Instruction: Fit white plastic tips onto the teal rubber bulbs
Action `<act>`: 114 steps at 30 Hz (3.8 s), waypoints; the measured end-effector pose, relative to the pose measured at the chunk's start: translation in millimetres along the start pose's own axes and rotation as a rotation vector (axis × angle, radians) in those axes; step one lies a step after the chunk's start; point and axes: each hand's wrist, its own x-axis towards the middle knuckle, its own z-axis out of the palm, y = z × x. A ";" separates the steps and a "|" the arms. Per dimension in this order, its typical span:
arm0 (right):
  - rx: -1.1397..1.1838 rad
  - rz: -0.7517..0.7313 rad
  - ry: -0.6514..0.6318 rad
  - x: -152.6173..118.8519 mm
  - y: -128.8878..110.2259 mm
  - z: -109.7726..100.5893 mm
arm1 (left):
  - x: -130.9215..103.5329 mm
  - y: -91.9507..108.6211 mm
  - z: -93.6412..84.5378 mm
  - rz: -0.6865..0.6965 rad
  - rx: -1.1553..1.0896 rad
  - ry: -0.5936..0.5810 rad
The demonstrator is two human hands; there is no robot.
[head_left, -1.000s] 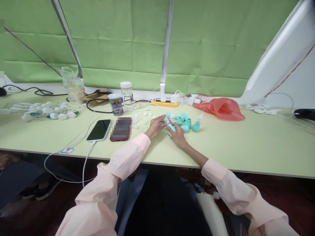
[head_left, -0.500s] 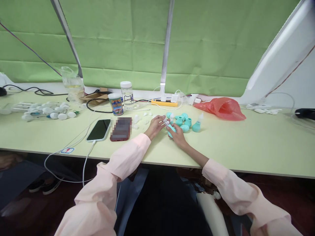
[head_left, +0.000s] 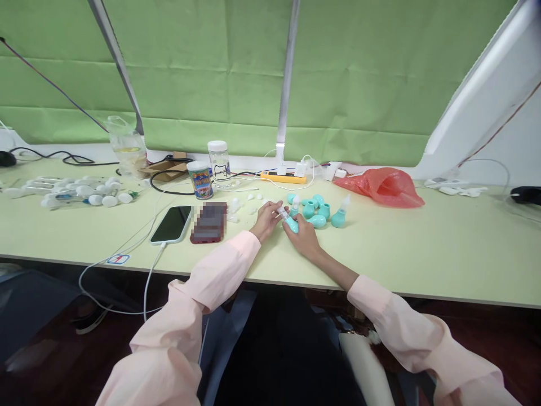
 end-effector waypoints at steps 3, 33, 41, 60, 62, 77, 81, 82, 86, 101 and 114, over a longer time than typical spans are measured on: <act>-0.134 -0.003 0.010 -0.3 -1.7 0.9 | -2.9 0.1 1.9 0.010 -0.010 0.022; 0.710 0.229 -0.146 5.1 4.8 4.3 | -8.4 -5.8 5.2 -0.007 -0.060 0.050; 0.686 0.194 -0.143 5.0 4.1 4.1 | -9.0 -6.7 5.8 -0.018 -0.038 0.070; 0.022 -0.070 0.197 10.3 2.4 -13.0 | -18.9 18.4 19.0 0.245 0.237 0.054; 0.006 -0.047 0.279 14.8 5.7 -17.2 | -14.9 30.7 15.2 0.322 0.309 0.125; -0.219 0.023 0.391 23.9 13.4 -23.0 | -1.5 57.2 -20.8 0.407 1.825 0.278; -0.195 0.032 0.385 23.8 13.3 -21.9 | 3.1 61.7 -31.1 0.274 1.931 0.249; -0.188 0.036 0.384 23.8 13.2 -21.6 | 3.7 63.4 -32.9 0.249 1.940 0.234; -0.146 0.022 0.375 23.6 13.3 -19.6 | 2.3 70.0 -35.3 0.208 1.989 0.256; -0.169 -0.468 0.606 14.1 12.0 -17.2 | 10.7 51.7 -47.4 0.226 2.159 0.217; -0.297 -0.756 0.383 3.5 5.6 -7.2 | 9.4 57.8 -27.8 0.489 1.534 0.213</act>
